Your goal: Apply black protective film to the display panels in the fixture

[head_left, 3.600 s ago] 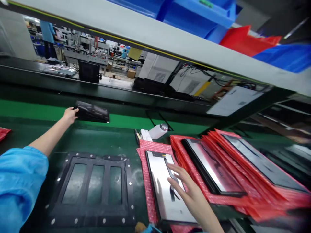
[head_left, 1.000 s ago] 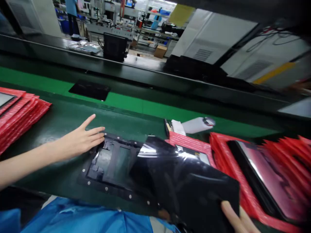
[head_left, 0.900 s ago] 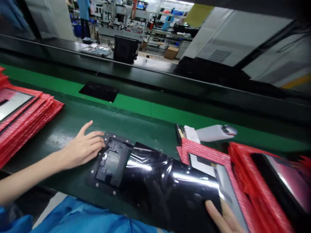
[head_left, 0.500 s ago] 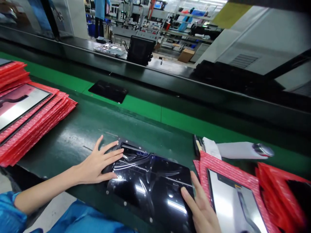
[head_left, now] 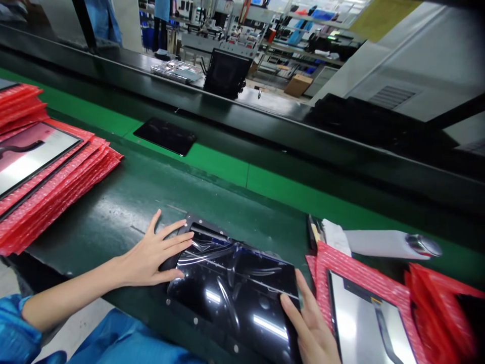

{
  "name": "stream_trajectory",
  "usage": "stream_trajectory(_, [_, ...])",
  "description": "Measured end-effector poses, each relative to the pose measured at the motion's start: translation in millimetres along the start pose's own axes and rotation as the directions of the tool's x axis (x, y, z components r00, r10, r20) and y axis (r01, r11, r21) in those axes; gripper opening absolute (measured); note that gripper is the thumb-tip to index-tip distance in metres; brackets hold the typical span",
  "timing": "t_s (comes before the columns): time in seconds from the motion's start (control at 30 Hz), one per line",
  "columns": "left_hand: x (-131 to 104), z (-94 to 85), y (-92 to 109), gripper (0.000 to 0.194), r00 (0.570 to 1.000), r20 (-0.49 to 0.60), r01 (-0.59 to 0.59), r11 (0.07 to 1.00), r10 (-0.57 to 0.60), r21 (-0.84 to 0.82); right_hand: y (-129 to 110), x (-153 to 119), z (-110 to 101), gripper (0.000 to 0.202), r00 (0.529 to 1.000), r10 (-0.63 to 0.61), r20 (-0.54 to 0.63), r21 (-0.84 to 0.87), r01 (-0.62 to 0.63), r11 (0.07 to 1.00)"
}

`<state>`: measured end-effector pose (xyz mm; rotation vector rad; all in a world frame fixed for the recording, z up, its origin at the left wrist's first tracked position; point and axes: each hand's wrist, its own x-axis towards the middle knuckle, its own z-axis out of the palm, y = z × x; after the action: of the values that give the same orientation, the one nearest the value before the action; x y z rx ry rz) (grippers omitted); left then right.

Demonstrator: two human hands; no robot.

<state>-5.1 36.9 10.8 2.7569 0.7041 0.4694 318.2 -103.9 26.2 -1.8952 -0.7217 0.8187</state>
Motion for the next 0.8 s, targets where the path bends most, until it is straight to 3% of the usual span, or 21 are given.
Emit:
stream_trajectory(0.17, [0, -0.6, 1, 0.073, 1.000, 0.017, 0.006, 1.000, -0.006, 0.003, 7, 1, -1, 0.088, 1.000, 0.010, 0.014, -0.021, -0.009, 1.000])
stream_trajectory(0.33, [-1, -0.2, 2, 0.073, 0.999, 0.022, 0.033, 0.999, -0.033, -0.016, -7, -6, 4, 0.087, 0.997, 0.079, 0.006, 0.020, -0.079, 0.997])
stream_trajectory(0.53, [-3, 2.0, 3, 0.051, 0.980, 0.062, 0.194, 0.979, -0.191, -0.066, -16, -12, 11, 0.091, 0.995, 0.093, -0.039, 0.035, -0.092, 0.995])
stream_trajectory(0.8, [-3, 3.3, 0, 0.051, 0.988, 0.104, 0.126, 0.987, -0.116, -0.097, -21, -27, 18, 0.085, 0.996, 0.080, -0.038, 0.016, -0.079, 0.997])
